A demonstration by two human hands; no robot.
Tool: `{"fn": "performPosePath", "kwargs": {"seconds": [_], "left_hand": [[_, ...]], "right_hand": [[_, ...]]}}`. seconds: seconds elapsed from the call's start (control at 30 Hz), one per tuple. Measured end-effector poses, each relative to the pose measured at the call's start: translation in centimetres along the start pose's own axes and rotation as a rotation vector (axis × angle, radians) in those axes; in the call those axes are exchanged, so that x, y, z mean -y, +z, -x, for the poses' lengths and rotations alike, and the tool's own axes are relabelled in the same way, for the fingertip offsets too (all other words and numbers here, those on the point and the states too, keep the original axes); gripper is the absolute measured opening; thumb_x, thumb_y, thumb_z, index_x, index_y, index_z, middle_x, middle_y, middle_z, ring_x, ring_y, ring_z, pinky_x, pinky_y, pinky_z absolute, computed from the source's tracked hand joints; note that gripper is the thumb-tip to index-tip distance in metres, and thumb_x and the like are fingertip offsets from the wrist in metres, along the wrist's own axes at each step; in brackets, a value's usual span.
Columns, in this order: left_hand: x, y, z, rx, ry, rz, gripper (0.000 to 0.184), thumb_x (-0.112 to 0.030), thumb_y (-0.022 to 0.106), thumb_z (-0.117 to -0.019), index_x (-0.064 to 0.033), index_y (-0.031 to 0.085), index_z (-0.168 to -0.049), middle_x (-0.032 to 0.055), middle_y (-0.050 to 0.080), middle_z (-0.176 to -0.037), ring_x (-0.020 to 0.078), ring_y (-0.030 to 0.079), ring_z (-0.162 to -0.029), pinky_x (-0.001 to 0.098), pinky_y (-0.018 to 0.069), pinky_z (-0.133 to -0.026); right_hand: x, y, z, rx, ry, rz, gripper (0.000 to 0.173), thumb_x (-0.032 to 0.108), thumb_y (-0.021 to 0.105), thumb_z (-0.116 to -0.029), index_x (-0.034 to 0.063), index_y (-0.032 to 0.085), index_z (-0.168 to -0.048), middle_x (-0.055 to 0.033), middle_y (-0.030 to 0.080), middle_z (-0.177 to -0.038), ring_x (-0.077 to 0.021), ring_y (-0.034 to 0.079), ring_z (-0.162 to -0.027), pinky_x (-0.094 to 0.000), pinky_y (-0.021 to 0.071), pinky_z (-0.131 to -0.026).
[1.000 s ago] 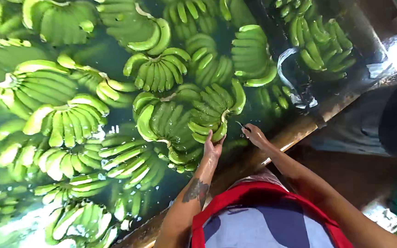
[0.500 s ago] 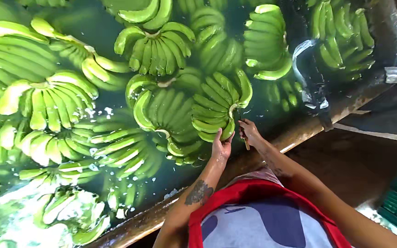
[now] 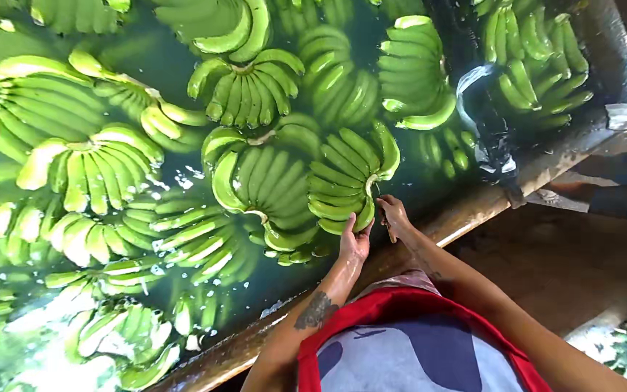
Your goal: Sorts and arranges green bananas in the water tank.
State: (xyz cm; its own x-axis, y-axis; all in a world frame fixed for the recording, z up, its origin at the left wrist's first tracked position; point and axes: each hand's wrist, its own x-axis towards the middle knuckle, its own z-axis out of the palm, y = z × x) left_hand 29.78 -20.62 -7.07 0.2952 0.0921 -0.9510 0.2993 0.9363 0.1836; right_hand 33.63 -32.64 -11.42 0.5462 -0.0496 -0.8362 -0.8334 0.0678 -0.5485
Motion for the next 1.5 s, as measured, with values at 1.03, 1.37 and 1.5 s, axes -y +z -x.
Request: {"fn": "performPosePath", "kwargs": {"seconds": [1.03,1.37,1.5], "left_hand": [[-3.4,-4.6,-4.9,0.163,0.152,-0.350,0.047,-0.011,0.053,-0.1054,-0.0064,0.034,-0.148,0.0202,0.063,-0.123,0.0315,0.069,-0.104,0.0500,0.0603,-0.086],[-4.1,-4.7,-4.7,0.136,-0.004,-0.346,0.042,-0.020,0.047,-0.1091,-0.0029,0.038,-0.146,0.0211,0.061,-0.128,0.0323,0.067,-0.108,0.0476,0.0593,-0.090],[-4.1,-5.1,-5.2,0.141,0.009,-0.360,0.041,-0.021,0.044,-0.1102,-0.0018,0.038,-0.145,0.0218,0.061,-0.127,0.0323,0.067,-0.107,0.0471,0.0594,-0.089]], "right_hand": [[5.4,-2.6,7.4,0.415,-0.390,0.878,0.032,0.025,0.046,-0.1092,-0.0033,0.059,-0.117,-0.0191,0.064,-0.093,-0.0299,0.065,-0.084,-0.0477,0.0539,-0.081],[1.4,-1.6,3.1,0.422,0.251,0.218,0.023,0.029,0.045,-0.1110,0.0076,0.053,-0.115,0.0031,0.048,-0.069,-0.0054,0.043,-0.048,-0.0199,0.0403,-0.045],[0.7,-0.7,1.5,0.429,0.264,0.020,0.019,0.025,0.045,-0.1105,0.0082,0.054,-0.109,0.0027,0.049,-0.067,-0.0050,0.043,-0.046,-0.0187,0.0397,-0.042]]}}
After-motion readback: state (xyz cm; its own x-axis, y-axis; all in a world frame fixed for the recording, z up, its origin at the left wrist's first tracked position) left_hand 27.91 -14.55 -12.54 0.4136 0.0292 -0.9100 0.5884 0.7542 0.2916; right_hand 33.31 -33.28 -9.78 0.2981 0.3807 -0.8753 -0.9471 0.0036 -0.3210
